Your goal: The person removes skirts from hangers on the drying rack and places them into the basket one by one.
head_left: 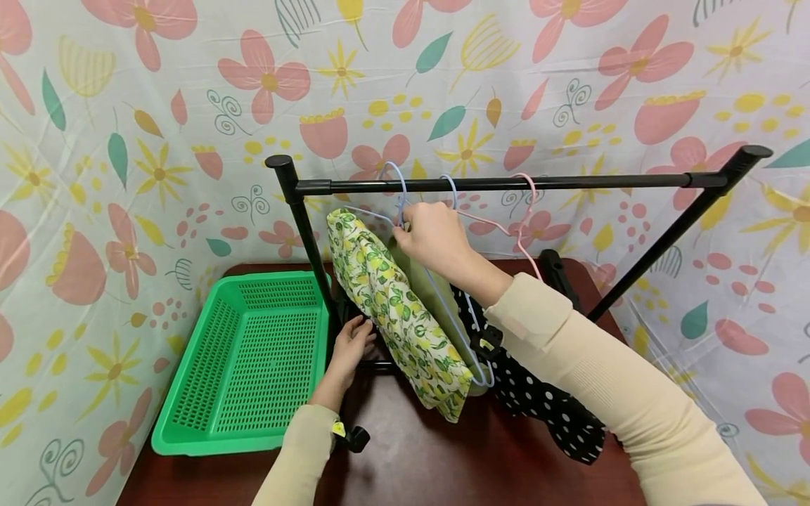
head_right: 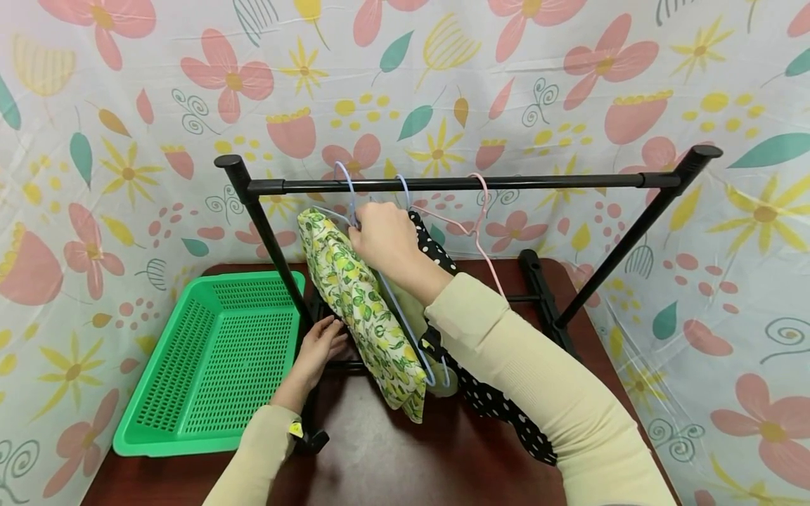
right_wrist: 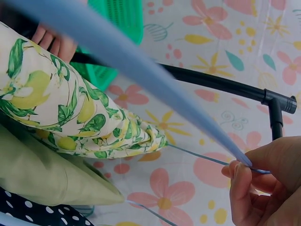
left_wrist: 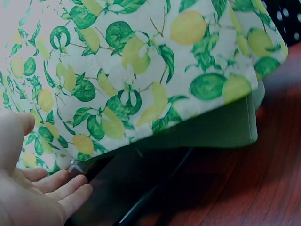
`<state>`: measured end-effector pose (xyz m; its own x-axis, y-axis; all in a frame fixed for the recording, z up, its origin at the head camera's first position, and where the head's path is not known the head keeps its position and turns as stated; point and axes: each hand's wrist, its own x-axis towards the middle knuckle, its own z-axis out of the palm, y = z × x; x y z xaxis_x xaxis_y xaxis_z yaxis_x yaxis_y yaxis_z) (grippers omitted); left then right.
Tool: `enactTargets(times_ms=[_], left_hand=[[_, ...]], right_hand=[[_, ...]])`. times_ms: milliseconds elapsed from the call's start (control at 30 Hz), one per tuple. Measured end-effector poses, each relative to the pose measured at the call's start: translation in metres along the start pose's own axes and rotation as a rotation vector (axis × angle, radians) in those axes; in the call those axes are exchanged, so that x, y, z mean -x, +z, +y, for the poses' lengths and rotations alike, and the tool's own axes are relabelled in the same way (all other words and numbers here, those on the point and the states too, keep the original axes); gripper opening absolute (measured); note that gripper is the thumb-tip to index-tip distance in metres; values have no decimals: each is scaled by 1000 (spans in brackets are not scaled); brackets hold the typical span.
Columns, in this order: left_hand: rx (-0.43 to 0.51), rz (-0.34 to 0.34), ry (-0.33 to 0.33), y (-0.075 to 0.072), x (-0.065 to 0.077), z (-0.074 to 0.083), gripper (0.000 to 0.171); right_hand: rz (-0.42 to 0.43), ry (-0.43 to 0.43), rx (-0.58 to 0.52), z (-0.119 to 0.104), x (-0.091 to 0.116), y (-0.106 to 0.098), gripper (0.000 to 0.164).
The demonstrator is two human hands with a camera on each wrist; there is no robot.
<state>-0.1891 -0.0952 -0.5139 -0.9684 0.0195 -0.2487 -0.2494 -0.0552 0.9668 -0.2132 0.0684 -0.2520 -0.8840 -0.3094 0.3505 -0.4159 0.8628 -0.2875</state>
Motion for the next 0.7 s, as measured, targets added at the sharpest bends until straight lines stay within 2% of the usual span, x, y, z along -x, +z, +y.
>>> enactTargets(times_ms=[167, 567, 700], left_hand=[[190, 0, -62, 3, -3, -5, 64], [409, -45, -144, 7, -8, -11, 69], [417, -39, -137, 7, -8, -12, 69]], right_hand=[[5, 1, -3, 0, 1, 0, 45], [10, 18, -21, 0, 0, 1, 48], [25, 20, -20, 0, 1, 1, 46]])
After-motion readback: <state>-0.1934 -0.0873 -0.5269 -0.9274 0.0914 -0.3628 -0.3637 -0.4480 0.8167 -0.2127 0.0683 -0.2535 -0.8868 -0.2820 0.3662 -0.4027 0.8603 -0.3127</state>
